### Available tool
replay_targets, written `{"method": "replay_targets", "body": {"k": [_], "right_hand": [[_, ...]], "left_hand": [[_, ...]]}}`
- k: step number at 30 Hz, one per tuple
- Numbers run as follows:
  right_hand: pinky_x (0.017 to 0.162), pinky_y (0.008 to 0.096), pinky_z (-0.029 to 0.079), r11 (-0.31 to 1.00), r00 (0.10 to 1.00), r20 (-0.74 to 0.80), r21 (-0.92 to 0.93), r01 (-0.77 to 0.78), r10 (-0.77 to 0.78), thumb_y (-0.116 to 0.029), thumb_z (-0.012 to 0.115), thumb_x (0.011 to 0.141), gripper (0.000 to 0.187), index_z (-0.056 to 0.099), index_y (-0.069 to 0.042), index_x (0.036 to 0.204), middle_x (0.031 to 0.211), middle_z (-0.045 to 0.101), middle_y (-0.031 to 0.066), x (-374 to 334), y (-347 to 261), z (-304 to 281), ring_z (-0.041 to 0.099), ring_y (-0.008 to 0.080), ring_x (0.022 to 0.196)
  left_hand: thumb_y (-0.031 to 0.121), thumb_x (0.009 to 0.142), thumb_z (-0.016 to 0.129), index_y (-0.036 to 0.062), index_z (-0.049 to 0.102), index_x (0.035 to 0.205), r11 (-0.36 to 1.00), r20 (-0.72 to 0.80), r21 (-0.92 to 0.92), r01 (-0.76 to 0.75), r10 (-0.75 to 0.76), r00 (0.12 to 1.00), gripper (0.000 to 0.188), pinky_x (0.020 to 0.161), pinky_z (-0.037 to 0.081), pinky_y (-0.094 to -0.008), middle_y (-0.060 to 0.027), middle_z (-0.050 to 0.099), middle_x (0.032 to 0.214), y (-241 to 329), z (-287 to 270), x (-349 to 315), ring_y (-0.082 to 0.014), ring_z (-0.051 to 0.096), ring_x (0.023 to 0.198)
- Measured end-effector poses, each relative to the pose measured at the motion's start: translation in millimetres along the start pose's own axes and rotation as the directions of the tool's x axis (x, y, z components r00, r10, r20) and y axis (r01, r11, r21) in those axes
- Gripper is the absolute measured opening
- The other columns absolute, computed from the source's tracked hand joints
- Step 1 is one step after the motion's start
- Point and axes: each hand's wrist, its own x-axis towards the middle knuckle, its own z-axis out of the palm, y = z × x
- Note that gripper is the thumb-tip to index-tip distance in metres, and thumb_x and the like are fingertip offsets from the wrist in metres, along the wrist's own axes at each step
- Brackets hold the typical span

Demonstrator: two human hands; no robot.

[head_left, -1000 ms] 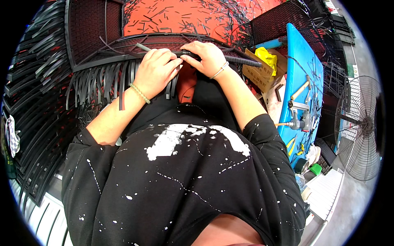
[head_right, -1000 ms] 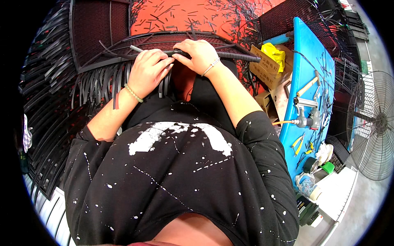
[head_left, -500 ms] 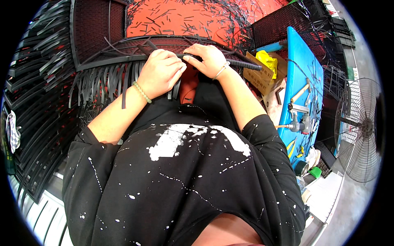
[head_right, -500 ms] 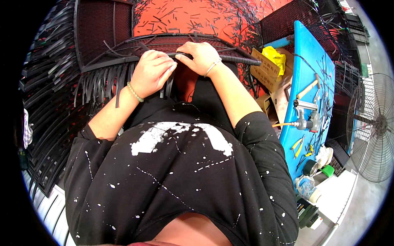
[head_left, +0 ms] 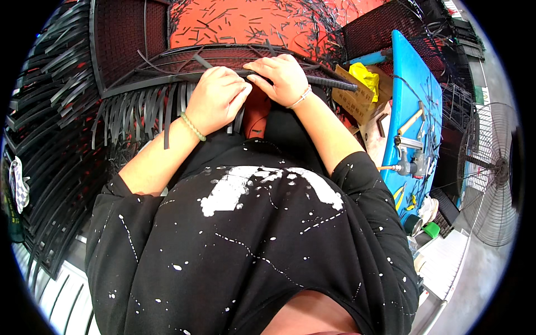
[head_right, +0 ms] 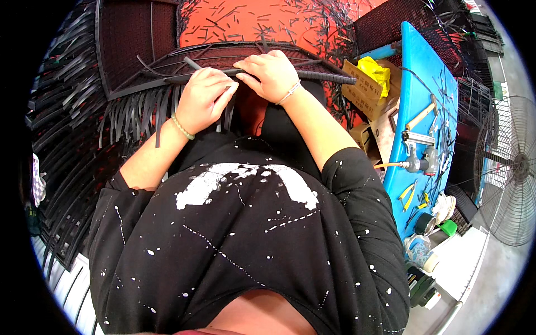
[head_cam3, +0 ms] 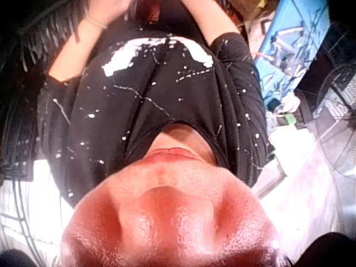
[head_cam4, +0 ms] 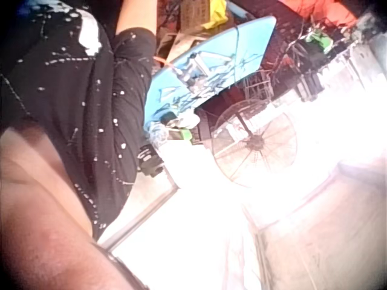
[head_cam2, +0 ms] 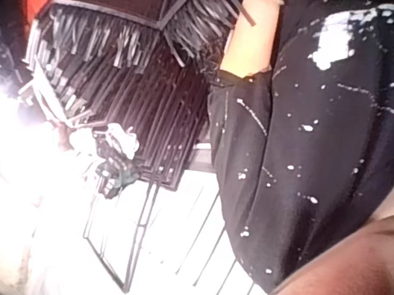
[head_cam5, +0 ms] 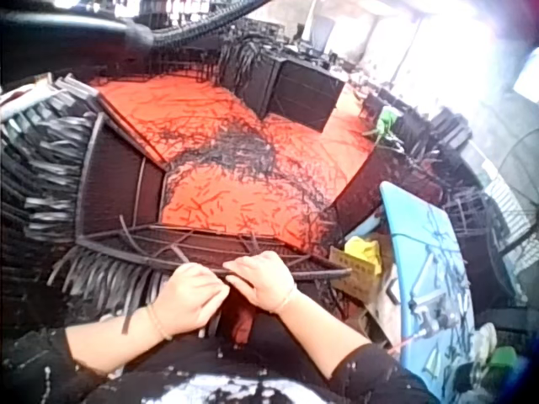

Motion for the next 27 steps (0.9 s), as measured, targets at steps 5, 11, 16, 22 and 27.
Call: {"method": "replay_targets", "body": {"k": [5,11,16,22,27], "right_hand": [[0.079,0.0361,0.039,0.994,0.991,0.079,0.006,-0.109,0.109,-0.038,0.06,0.087,0.026,0.071,-0.018,0.098,0.09,0.067,-0.0036,3,2,0,0.058,0.0179,0.089],[0.078,0.0376,0.044,0.987,0.988,0.108,0.103,-0.124,0.112,-0.037,0.06,0.086,0.025,0.072,-0.017,0.096,0.092,0.069,-0.0001,5,9,1,0.062,0.0212,0.09],[0.079,0.0402,0.048,0.967,0.99,0.11,0.229,-0.112,0.088,-0.035,0.064,0.08,0.028,0.071,-0.014,0.096,0.089,0.069,0.0083,4,13,-7,0.064,0.028,0.088],[0.084,0.0397,0.045,0.98,0.991,0.079,0.155,-0.122,0.11,-0.038,0.069,0.075,0.033,0.071,-0.013,0.097,0.088,0.069,0.0089,1,12,-3,0.064,0.0284,0.09],[0.084,0.0376,0.044,0.987,0.989,0.081,0.094,-0.131,0.124,-0.034,0.068,0.076,0.033,0.069,-0.01,0.098,0.089,0.068,0.0076,0,5,-4,0.061,0.0268,0.085]], "left_hand": [[0.005,0.077,0.068,-0.0017,0.067,0.081,0.998,0.042,-0.032,-0.054,0.056,0.998,0.007,0.075,0.05,-0.0364,-0.0111,0.066,0.079,0,0,6,-0.0264,0.062,0.08],[0.003,0.077,0.068,-0.0019,0.067,0.081,0.999,0.082,-0.029,-0.03,0.032,0.996,0.007,0.074,0.05,-0.0345,-0.0114,0.066,0.079,2,-2,8,-0.0258,0.062,0.079],[0.006,0.081,0.066,-0.0023,0.064,0.077,0.998,0.122,-0.047,-0.042,0.047,0.991,0.01,0.071,0.048,-0.0357,-0.0116,0.065,0.078,-9,-11,22,-0.0275,0.06,0.076],[0.017,0.089,0.061,-0.0016,0.061,0.072,1.0,0.274,-0.014,0.005,-0.001,0.962,0.025,0.064,0.045,-0.0375,-0.0142,0.057,0.067,-49,-2,58,-0.0298,0.056,0.067],[0.038,0.093,0.051,0.0052,0.066,0.074,0.968,0.372,0.08,0.238,-0.251,0.894,0.041,0.066,0.048,-0.0399,-0.0132,0.062,0.067,-72,24,59,-0.0308,0.061,0.067]]}}
